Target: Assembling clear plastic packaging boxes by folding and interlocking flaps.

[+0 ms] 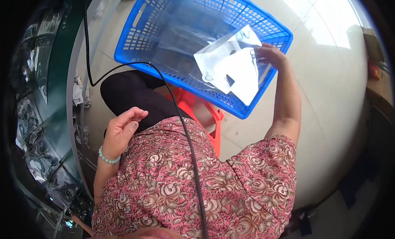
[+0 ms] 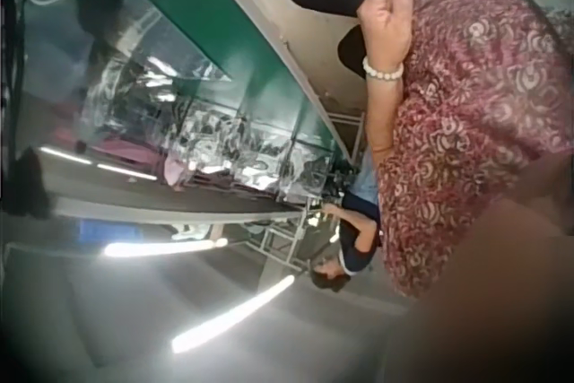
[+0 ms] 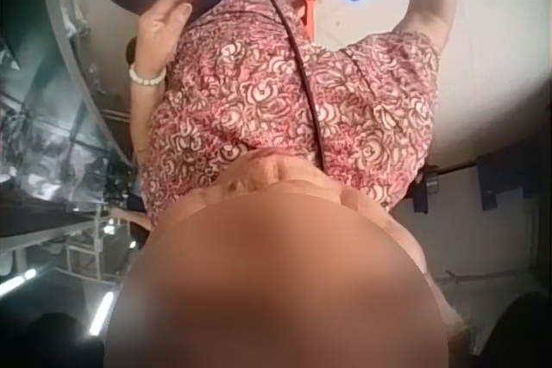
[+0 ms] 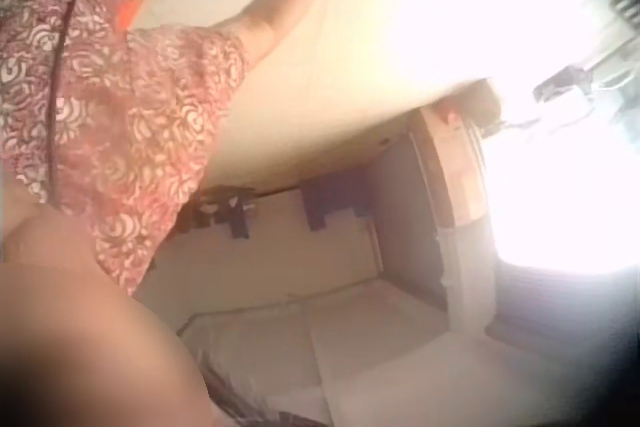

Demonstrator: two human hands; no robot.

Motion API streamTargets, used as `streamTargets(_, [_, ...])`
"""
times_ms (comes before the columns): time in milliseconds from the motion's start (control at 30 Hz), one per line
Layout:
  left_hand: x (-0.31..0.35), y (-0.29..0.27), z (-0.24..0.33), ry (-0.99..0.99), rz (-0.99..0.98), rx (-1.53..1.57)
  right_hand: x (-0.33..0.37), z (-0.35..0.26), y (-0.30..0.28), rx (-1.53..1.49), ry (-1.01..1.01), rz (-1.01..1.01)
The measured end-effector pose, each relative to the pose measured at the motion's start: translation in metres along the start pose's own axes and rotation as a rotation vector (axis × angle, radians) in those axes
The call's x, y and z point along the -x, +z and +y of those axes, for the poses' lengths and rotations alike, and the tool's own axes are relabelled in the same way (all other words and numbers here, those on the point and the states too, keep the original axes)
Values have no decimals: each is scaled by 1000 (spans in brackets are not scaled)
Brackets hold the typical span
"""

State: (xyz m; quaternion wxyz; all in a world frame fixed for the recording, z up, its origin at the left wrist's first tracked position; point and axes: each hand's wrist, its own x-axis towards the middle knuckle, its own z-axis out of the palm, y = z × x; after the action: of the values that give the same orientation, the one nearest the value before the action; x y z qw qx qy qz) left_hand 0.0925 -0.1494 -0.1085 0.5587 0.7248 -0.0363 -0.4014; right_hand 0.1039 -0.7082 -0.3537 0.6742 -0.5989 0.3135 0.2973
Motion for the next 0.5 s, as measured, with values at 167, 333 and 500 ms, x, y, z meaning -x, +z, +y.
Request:
streamTargets(167, [2,6,-2,-7,121,-19,-89,66,49,665,215,-123])
streamTargets(333, [1,9,1,-50,119,-71,-141,65,34,1084,88,69])
streamTargets(500, [9,5,-3,-40,189,-81,-78,28,9,270,321,-147])
